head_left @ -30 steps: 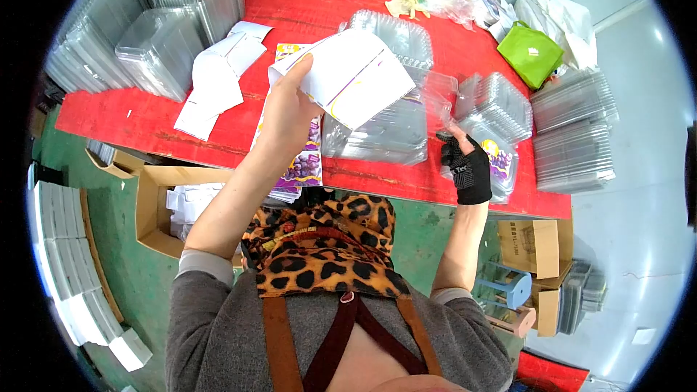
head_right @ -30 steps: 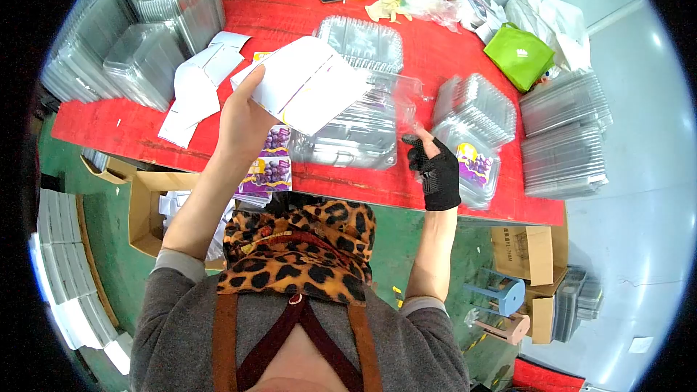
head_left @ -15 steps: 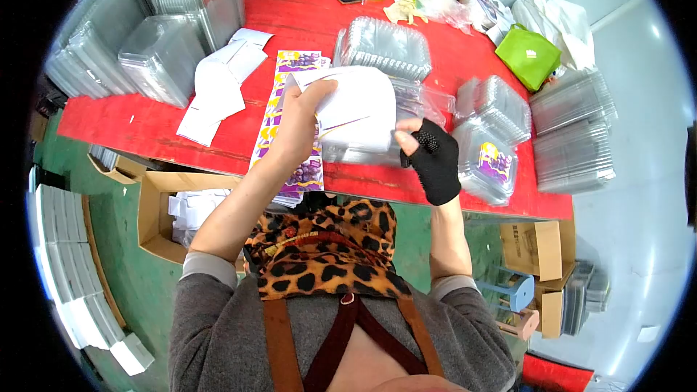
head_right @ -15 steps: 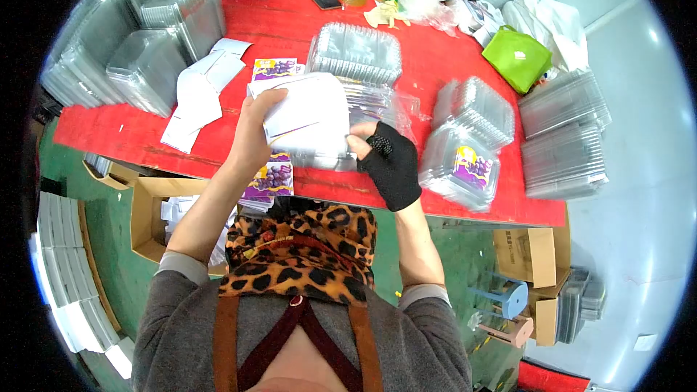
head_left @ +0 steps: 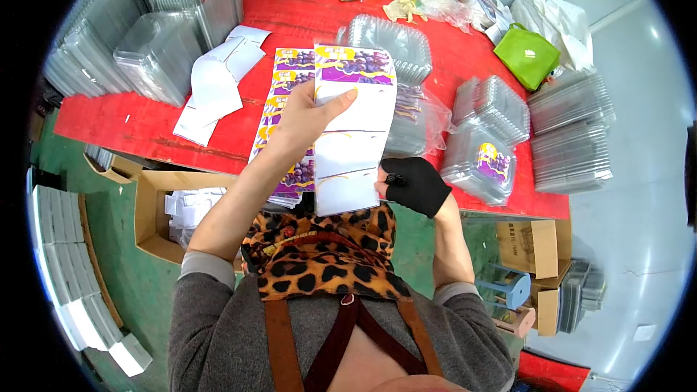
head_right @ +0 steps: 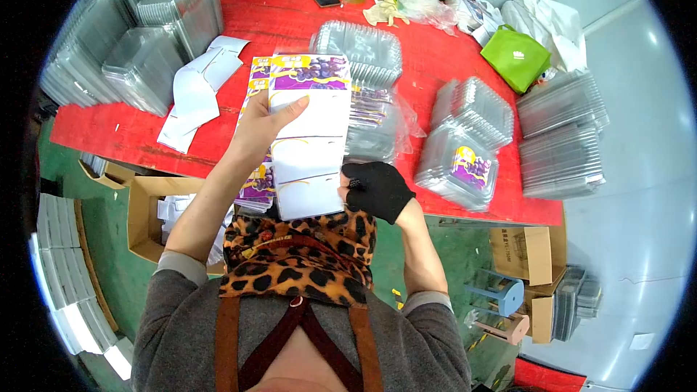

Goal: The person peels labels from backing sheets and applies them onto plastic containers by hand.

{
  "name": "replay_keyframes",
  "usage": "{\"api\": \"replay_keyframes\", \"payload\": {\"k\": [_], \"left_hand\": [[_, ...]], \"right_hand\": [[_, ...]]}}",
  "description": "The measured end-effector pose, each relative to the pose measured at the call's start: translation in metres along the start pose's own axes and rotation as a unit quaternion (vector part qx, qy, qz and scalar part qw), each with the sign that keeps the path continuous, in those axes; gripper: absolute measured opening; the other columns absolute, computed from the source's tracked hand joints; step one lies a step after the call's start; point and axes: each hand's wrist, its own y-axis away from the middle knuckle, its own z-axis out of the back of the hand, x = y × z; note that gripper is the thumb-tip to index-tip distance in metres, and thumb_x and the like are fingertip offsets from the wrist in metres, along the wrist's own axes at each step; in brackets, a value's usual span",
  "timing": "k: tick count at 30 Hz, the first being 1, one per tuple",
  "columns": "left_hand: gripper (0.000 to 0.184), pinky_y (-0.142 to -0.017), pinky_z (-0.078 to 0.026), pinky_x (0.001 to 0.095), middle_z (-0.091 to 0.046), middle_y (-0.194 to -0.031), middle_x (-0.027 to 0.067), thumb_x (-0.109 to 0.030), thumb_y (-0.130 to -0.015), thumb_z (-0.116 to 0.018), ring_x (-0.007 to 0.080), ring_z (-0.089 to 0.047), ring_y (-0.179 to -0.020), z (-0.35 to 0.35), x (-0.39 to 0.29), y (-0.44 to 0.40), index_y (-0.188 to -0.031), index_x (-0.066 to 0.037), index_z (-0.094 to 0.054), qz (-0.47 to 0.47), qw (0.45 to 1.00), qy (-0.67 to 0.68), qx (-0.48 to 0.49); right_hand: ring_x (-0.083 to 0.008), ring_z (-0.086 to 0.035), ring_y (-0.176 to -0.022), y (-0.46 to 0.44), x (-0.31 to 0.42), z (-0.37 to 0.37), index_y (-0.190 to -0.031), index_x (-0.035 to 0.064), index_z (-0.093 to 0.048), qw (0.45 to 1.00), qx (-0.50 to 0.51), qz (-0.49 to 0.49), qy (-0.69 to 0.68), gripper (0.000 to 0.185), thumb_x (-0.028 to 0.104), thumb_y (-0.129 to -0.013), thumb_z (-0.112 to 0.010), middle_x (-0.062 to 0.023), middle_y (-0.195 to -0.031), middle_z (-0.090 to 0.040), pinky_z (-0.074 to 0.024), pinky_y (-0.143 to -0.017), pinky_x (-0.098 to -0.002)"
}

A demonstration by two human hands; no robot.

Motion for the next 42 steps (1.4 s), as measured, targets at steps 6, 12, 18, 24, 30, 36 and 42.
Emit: {"api": "replay_keyframes", "payload": {"k": [6,12,18,24,30,36,42], "left_hand": [[0.03,-0.074,-0.055,0.0276,-0.071,-0.103,0.0104,-0.016,-0.093,-0.069,0.0138,-0.069,-0.087,0.002,0.001,0.003,-0.116,0.003,-0.062,-0.015,1.0,0.014,-0.002],[0.027,-0.069,-0.056,0.0263,-0.071,-0.1,0.0097,-0.016,-0.094,-0.067,0.0127,-0.069,-0.083,-0.001,0.0,0.007,-0.113,0.003,-0.063,0.005,0.998,-0.056,0.021],[0.024,-0.057,-0.048,0.0241,-0.069,-0.081,0.0043,-0.021,-0.095,-0.068,0.0075,-0.063,-0.07,0.006,0.012,0.001,-0.098,0.003,-0.066,-0.021,0.992,-0.12,0.043],[0.028,-0.054,-0.043,0.0277,-0.064,-0.072,0.0049,-0.023,-0.095,-0.067,0.0058,-0.054,-0.066,0.018,0.024,-0.009,-0.09,0.005,-0.065,-0.134,0.932,-0.331,0.057],[0.028,-0.067,-0.051,0.0271,-0.069,-0.09,0.0053,-0.02,-0.096,-0.065,0.0094,-0.062,-0.079,0.011,0.004,-0.004,-0.109,0.005,-0.065,-0.074,0.972,-0.198,0.1],[0.046,-0.092,-0.054,0.0394,-0.058,-0.131,0.0122,-0.018,-0.098,-0.058,0.0254,-0.06,-0.116,0.016,-0.018,-0.027,-0.138,-0.001,-0.045,0.037,0.977,0.208,-0.002],[0.054,-0.113,-0.02,0.0639,-0.04,-0.151,0.0152,-0.032,-0.103,-0.036,0.0356,-0.033,-0.143,0.013,-0.044,-0.025,-0.148,-0.003,-0.03,0.085,0.89,0.447,0.02]], "right_hand": [[-0.0332,-0.065,-0.074,-0.008,0.024,0.015,-0.079,0.0107,-0.063,0.981,0.097,0.053,0.159,0.009,0.016,-0.073,-0.065,-0.0124,-0.074,-0.065,-0.0485,-0.063,-0.0428],[-0.0268,-0.065,-0.077,-0.032,0.065,0.047,-0.091,0.0049,-0.07,0.903,-0.318,0.193,0.213,0.018,0.011,-0.075,-0.076,-0.0106,-0.085,-0.067,-0.05,-0.067,-0.0368],[-0.0309,-0.065,-0.083,-0.077,0.053,0.043,-0.092,0.0048,-0.073,0.908,-0.265,0.235,0.226,0.021,0.018,-0.076,-0.074,-0.0121,-0.087,-0.07,-0.0508,-0.073,-0.0423],[-0.0232,-0.068,-0.074,-0.074,0.042,0.06,-0.098,0.0036,-0.075,0.965,-0.174,0.149,0.123,0.02,0.012,-0.08,-0.076,-0.0145,-0.088,-0.072,-0.0519,-0.068,-0.0325],[-0.0099,-0.063,-0.074,-0.042,0.045,0.094,-0.092,-0.0007,-0.074,0.875,-0.442,0.134,-0.144,0.02,0.019,-0.087,-0.073,-0.0028,-0.084,-0.072,-0.0494,-0.066,-0.0281],[-0.0243,-0.067,-0.077,0.02,-0.005,0.101,-0.086,-0.0052,-0.072,0.888,-0.273,0.274,-0.249,0.019,0.013,-0.083,-0.074,-0.0155,-0.086,-0.07,-0.0529,-0.072,-0.0365],[-0.0284,-0.071,-0.089,0.023,-0.004,0.041,-0.101,0.0031,-0.074,0.97,-0.103,0.214,-0.039,0.022,0.003,-0.08,-0.074,-0.0138,-0.097,-0.072,-0.0557,-0.078,-0.0361]]}}
